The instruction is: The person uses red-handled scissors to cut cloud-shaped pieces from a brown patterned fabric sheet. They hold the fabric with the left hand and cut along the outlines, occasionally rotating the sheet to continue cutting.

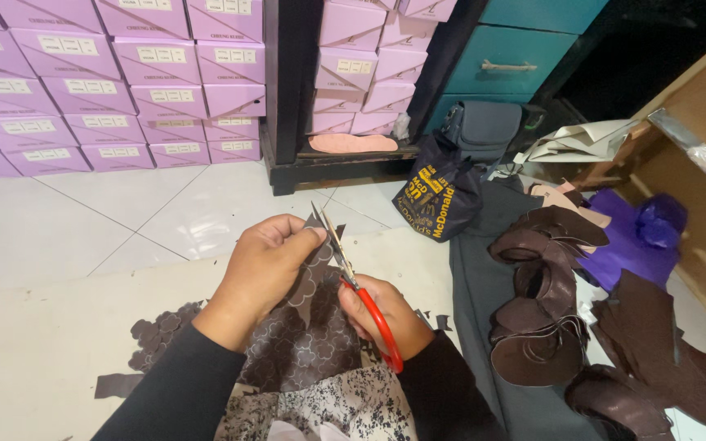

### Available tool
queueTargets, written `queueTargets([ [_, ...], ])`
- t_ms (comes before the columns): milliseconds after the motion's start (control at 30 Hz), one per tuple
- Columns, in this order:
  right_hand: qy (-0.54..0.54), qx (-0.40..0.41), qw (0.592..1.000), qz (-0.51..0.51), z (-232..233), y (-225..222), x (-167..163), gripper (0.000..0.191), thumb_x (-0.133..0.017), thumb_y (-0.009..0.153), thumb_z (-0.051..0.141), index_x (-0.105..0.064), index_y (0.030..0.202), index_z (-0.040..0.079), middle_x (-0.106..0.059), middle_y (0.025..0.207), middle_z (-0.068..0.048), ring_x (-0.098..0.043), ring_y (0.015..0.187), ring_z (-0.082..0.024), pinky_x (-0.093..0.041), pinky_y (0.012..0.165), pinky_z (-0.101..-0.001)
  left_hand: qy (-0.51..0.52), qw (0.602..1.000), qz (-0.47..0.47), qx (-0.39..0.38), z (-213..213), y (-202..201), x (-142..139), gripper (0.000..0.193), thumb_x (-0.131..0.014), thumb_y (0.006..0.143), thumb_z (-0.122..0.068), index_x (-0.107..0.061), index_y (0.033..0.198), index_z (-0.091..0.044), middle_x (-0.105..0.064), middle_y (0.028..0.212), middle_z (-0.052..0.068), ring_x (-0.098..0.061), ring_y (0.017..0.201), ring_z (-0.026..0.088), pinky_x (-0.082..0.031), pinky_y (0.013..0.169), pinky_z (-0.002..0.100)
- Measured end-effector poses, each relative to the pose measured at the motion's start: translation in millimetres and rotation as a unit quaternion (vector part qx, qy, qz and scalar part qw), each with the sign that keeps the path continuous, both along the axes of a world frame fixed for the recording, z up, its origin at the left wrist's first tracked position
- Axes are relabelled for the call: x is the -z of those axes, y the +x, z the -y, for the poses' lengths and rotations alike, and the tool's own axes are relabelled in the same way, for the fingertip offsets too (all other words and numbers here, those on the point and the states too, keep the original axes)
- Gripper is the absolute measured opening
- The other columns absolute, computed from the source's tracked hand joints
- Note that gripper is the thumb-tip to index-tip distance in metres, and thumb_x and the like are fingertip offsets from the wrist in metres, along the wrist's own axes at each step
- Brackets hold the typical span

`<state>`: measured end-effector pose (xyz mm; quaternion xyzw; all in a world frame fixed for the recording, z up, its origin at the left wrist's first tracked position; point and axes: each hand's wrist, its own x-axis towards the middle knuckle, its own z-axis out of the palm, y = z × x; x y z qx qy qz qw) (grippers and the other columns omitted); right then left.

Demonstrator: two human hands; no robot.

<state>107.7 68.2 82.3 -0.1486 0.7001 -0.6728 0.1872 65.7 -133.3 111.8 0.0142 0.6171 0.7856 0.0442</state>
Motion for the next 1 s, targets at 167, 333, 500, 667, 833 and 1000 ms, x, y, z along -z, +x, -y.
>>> queueTargets([
  [167,0.037,0.023,0.999,-0.008,-0.8,-0.9,1.4,0.033,-0.056,0.101,0.040,-0.060,0.095,0.008,-0.048,0.068,0.006,-0.042,0.056,-0.005,-0.035,0.050,-0.0231,-0.039,0.999,-0.006,-0.012,-0.4,3.7,-4.3,0.017,-0.070,0.091,-0.016,-0.071,0.084,0.000,-0.069,0.067,0.001,-0.054,0.052,0.005,-0.041,0.046,0.023],
  [333,0.015,0.001,1.000,-0.016,-3.8,-1.5,1.5,0.041,-0.056,0.103,0.045,-0.056,0.087,0.007,-0.044,0.063,0.007,-0.040,0.054,-0.004,-0.033,0.049,-0.0226,-0.059,0.998,-0.022,-0.017,0.9,6.5,-9.4,0.017,-0.070,0.092,-0.016,-0.072,0.084,0.000,-0.068,0.066,0.001,-0.053,0.051,0.004,-0.041,0.045,0.022],
  [500,0.012,0.007,1.000,-0.018,-7.3,-2.6,8.4,0.043,-0.057,0.102,0.047,-0.055,0.084,0.007,-0.043,0.061,0.007,-0.038,0.051,-0.005,-0.032,0.047,-0.0229,-0.030,0.999,-0.011,0.011,3.1,4.7,-7.8,0.016,-0.069,0.093,-0.015,-0.072,0.088,0.000,-0.070,0.071,0.001,-0.056,0.054,0.005,-0.043,0.047,0.022],
  [667,-0.027,0.038,0.999,-0.023,-9.0,-7.5,13.5,0.045,-0.055,0.103,0.047,-0.051,0.082,0.007,-0.043,0.060,0.004,-0.039,0.047,-0.007,-0.034,0.043,-0.0233,0.148,0.974,0.152,0.074,7.4,-10.7,2.8,0.028,-0.051,0.102,-0.020,-0.066,0.111,0.002,-0.069,0.096,0.007,-0.069,0.077,0.009,-0.063,0.068,0.025],
  [833,-0.084,0.105,0.990,0.033,-6.6,-9.4,13.0,0.044,-0.051,0.103,0.047,-0.051,0.083,0.008,-0.044,0.064,0.003,-0.041,0.050,-0.007,-0.036,0.045,-0.0234,0.065,0.986,0.060,0.144,-9.1,-15.5,22.0,0.037,-0.058,0.090,-0.011,-0.065,0.125,-0.005,-0.071,0.106,0.013,-0.062,0.080,0.015,-0.050,0.070,0.029],
  [1000,-0.081,0.169,0.980,0.073,-1.7,-10.1,17.2,0.035,-0.050,0.101,0.047,-0.061,0.098,0.013,-0.046,0.065,0.003,-0.042,0.050,-0.007,-0.035,0.043,-0.0236,-0.004,0.987,0.012,0.161,-30.0,-5.1,32.3,0.042,-0.075,0.086,-0.021,-0.063,0.123,-0.005,-0.073,0.111,0.011,-0.068,0.100,0.017,-0.053,0.092,0.033],
])
